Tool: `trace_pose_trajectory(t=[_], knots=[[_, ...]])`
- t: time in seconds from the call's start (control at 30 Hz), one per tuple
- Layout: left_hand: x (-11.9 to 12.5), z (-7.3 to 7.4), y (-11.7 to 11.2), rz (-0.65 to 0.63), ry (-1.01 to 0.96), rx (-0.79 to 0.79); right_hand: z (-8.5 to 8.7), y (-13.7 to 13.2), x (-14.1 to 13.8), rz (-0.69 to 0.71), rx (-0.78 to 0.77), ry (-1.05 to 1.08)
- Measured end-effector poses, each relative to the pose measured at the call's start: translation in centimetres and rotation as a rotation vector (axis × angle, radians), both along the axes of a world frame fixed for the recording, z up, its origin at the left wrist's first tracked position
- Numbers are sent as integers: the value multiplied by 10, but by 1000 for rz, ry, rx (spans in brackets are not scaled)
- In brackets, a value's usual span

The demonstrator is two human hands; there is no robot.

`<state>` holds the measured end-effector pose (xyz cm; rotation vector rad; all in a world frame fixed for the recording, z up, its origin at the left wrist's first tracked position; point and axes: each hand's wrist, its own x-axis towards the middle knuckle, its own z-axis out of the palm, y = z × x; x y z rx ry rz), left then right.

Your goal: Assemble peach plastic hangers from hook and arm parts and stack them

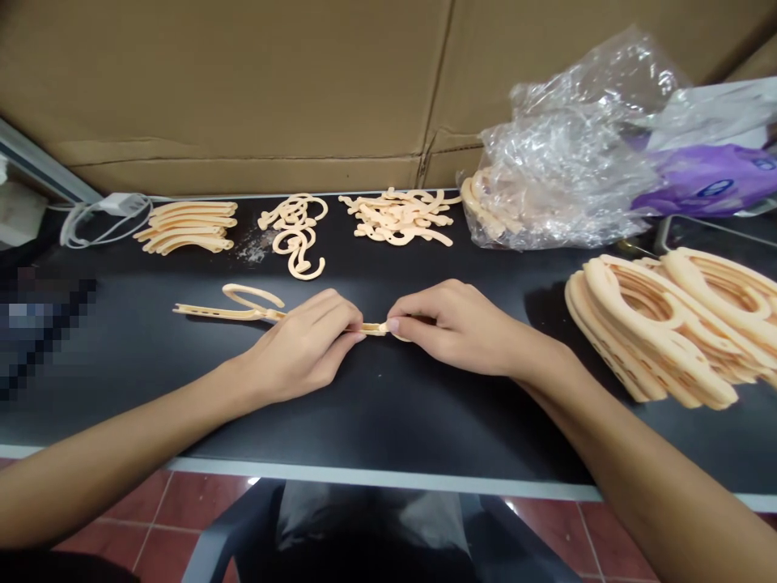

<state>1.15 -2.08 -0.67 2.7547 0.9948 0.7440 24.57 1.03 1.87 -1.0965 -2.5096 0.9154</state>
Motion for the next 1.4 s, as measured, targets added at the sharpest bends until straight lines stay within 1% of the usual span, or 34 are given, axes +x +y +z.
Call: trace_pose_trajectory(t=[0.2,0.37,0.57,0.77,0.93,1.07,1.17,1.3,1.4], knots=[[-3,0,2,-26,28,-6,-6,-3,0,-7,156,-39],[-4,0,2,-37,56,-3,-8,-6,-1,-29,221,-68],[-3,1,2,-60,61,41,-12,-13,-4,-11,345,-127],[-3,1,3,-66,39,49,-10,-17,-6,32,523,-232],[-3,0,4,-65,7,34,-5,-20,-9,84,592,-303],[-3,-1,4,-68,-8,21,-1,-22,-11,83,607,-325],[-3,0,4,-83,-16,38,1,-23,-11,68,519,-298],[-2,2,4,-107,16,58,2,-22,-7,33,366,-174],[-2,2,5,-108,20,63,0,-22,-4,10,388,-150]])
